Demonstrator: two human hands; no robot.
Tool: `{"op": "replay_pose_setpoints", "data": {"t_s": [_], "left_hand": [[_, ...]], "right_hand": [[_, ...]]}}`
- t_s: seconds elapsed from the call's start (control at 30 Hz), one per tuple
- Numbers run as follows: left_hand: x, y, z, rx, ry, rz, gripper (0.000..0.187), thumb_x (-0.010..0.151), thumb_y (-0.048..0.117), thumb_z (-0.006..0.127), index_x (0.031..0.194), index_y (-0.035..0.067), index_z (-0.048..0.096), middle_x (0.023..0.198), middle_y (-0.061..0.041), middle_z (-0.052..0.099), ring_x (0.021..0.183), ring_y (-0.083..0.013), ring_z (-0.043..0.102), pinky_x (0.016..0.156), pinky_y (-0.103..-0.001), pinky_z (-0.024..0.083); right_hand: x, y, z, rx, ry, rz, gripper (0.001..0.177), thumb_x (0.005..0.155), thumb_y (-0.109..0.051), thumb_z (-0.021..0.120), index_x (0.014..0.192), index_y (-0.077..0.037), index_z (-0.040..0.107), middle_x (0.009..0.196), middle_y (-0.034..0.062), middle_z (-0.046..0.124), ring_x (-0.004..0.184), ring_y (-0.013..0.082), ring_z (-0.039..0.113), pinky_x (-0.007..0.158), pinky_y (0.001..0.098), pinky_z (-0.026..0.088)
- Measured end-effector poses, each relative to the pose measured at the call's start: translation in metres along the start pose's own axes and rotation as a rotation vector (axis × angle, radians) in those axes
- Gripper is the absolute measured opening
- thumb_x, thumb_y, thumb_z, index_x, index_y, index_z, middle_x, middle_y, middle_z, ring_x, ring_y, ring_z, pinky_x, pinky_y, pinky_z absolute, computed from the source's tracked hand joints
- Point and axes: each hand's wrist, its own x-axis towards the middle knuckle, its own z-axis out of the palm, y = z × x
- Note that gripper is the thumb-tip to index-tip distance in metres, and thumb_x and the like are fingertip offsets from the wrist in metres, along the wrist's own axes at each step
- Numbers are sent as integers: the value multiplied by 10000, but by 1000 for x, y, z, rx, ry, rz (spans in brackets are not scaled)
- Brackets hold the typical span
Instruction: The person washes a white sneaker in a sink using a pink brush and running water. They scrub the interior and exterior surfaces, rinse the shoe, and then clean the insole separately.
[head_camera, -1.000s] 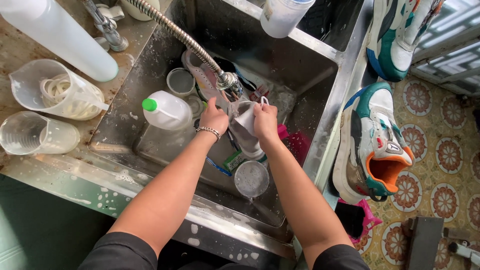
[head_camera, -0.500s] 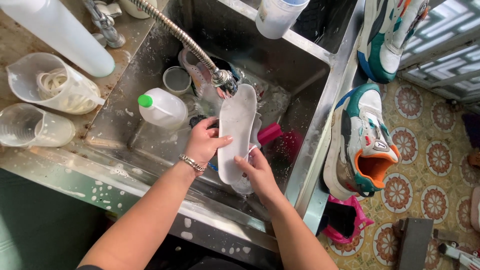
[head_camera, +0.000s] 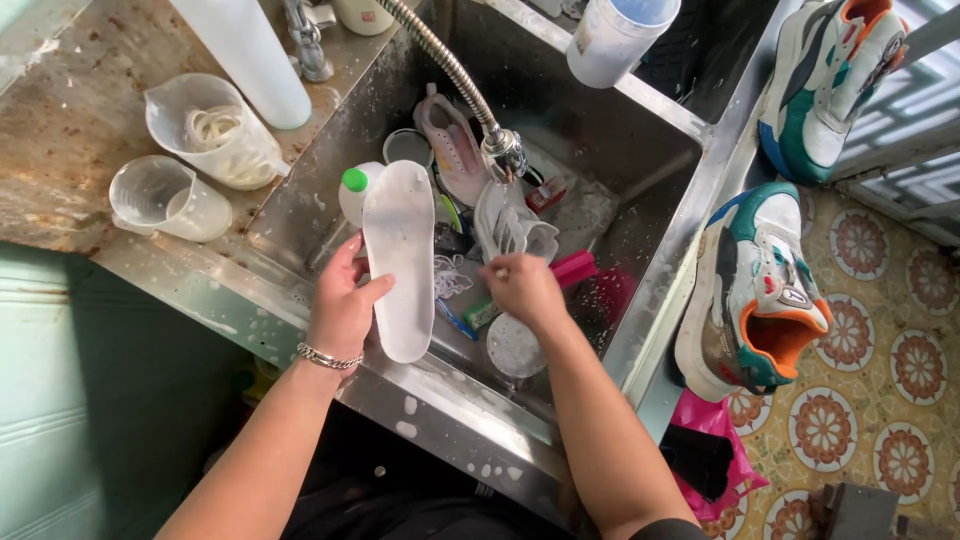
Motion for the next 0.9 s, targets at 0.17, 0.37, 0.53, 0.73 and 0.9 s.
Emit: {"op": "replay_pose_setpoints", "data": {"t_s": [0.17,0.37,0.53,0.73,0.9], "left_hand": [[-32,15,-17,68,-28,67,1064,973,-179,772,1923,-47,310,1568,-371,705,1396,-483,810,1179,-607,690],[-51,19,-49,377,88,293,1004,1051,-88,699,1952,-25,262,1603,-391,686,1326,-555,829,1041,-588,766],[-32,-14,-56,464,240,539,967,1083,-45,718,1947,-48,282,1509,-375,720,1213,-548,867,887,-538,812],[-25,-14,-57,423,305,612,932,1122,12,729,1945,18,292,1494,-474,783,1249,-374,899,999,-397,792],[-25,-8,-59,392,309,552,924,1093,13,718,1935,36,339,1541,-455,782,1218,-347,919,952,-372,765]], "right_hand": [[66,65,7,324,204,199,272,1118,-384,928,1354,-250,947,1188,75,954,1077,292,947,963,451,747],[112,5,40,1216,70,252,442,1285,-261,704,1618,24,754,1330,238,909,1112,281,933,964,326,758],[186,-90,71,1350,-15,228,524,1332,-423,573,1605,-18,763,1252,247,933,1042,338,940,871,392,764],[288,-221,61,1293,-46,-78,930,1114,-533,748,1903,-109,497,1906,120,618,1803,395,545,1449,505,462],[310,-281,70,1299,70,-180,783,1164,-664,572,1688,-128,800,1739,129,810,1532,251,746,1359,407,511]]}}
